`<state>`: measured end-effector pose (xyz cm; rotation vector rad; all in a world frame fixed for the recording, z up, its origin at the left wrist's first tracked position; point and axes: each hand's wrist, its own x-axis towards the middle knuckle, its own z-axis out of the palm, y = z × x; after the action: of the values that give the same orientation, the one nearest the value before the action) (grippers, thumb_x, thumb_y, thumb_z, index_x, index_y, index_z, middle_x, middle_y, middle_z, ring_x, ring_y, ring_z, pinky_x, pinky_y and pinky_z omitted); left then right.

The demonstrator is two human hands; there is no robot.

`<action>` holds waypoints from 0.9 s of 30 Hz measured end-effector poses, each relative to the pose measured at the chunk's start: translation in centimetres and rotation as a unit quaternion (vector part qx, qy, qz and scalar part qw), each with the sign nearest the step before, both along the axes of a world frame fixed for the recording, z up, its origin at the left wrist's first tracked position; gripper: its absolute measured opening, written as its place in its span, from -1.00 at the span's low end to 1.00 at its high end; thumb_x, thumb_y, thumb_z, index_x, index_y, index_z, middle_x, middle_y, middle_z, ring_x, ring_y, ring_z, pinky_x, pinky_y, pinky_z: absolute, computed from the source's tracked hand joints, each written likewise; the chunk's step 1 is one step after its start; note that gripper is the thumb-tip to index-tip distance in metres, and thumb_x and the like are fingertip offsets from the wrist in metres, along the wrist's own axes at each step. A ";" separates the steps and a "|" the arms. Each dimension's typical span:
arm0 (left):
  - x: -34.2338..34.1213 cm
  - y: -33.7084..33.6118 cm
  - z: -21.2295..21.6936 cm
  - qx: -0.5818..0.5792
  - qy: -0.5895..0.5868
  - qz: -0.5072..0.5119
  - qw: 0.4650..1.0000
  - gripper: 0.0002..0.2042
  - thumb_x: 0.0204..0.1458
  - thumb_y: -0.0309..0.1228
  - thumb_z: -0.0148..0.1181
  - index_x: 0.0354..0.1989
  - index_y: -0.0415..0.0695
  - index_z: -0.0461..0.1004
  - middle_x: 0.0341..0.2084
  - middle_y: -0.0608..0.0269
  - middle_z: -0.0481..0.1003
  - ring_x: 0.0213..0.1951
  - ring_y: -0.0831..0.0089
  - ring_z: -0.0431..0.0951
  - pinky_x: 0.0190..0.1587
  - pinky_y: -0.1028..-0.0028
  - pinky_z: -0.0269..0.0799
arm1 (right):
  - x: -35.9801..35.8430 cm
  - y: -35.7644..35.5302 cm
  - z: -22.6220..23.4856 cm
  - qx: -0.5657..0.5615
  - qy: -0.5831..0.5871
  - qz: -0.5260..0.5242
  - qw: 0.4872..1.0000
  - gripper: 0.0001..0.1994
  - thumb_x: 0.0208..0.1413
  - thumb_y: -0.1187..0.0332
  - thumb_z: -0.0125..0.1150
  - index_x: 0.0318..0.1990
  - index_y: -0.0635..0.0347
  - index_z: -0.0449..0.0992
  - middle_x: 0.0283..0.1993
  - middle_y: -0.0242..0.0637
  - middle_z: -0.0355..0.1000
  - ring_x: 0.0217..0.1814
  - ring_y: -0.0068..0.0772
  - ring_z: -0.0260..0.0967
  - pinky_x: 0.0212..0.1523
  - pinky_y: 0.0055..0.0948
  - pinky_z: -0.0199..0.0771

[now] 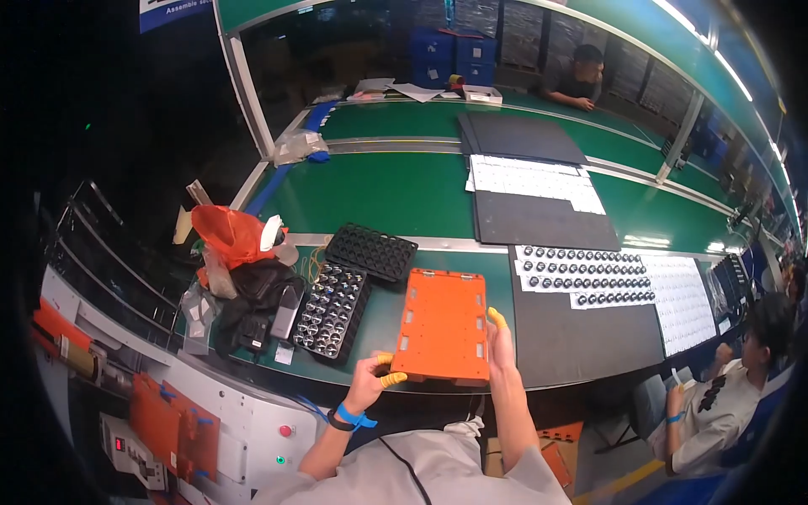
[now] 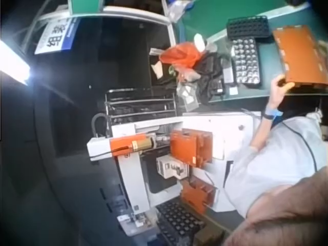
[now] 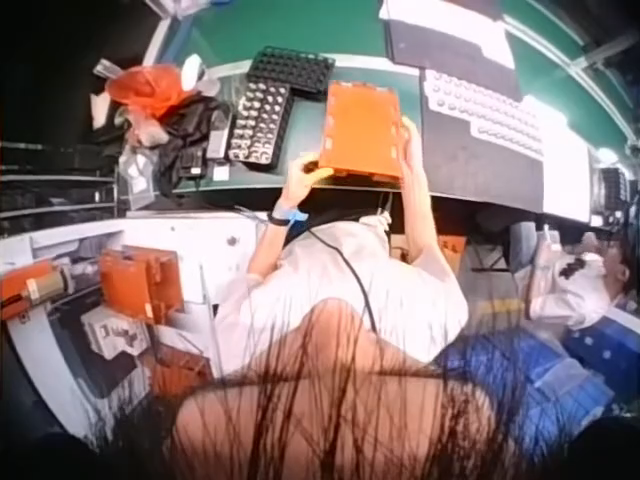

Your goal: The recorder is assembling small electronic components into a fixture on an industrial assembly line, placing them into specific slots.

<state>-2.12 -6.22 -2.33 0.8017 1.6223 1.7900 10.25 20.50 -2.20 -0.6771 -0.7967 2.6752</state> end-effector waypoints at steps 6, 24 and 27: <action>-1.5 0.6 -0.9 -0.051 0.264 0.058 0.961 -0.58 -0.18 -0.17 0.60 -0.23 -0.21 0.69 -0.14 0.18 0.55 0.00 0.13 0.42 0.10 0.24 0.39 | -0.5 -0.6 -0.4 0.115 -0.036 -0.074 0.990 -0.53 0.38 0.17 0.06 0.29 0.32 0.37 0.23 -0.17 0.47 0.18 -0.33 0.47 0.21 -0.32 0.47; -0.1 1.4 -0.3 -0.135 0.383 0.086 0.910 -0.53 -0.30 -0.06 0.64 -0.34 -0.15 0.66 -0.18 0.28 0.55 0.01 0.18 0.41 0.06 0.21 0.31 | 2.1 -5.4 5.8 0.796 -0.147 0.126 0.574 -0.10 0.07 0.07 0.46 0.48 0.24 0.13 0.59 0.06 -0.06 0.67 0.14 -0.27 0.53 0.36 -0.28; 0.0 1.5 -0.4 -0.141 0.389 0.081 0.907 -0.54 -0.30 -0.08 0.64 -0.32 -0.16 0.66 -0.18 0.27 0.55 0.01 0.18 0.42 0.06 0.22 0.32 | 2.9 -6.1 4.7 0.866 -0.219 0.143 0.426 -0.02 0.00 -0.14 0.44 0.46 0.26 0.17 0.59 0.05 -0.05 0.67 0.23 -0.31 0.54 0.33 -0.27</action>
<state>-2.14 -4.73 -2.76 1.3783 2.4416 1.3392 13.12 14.39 2.51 -0.4407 -2.9501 0.3715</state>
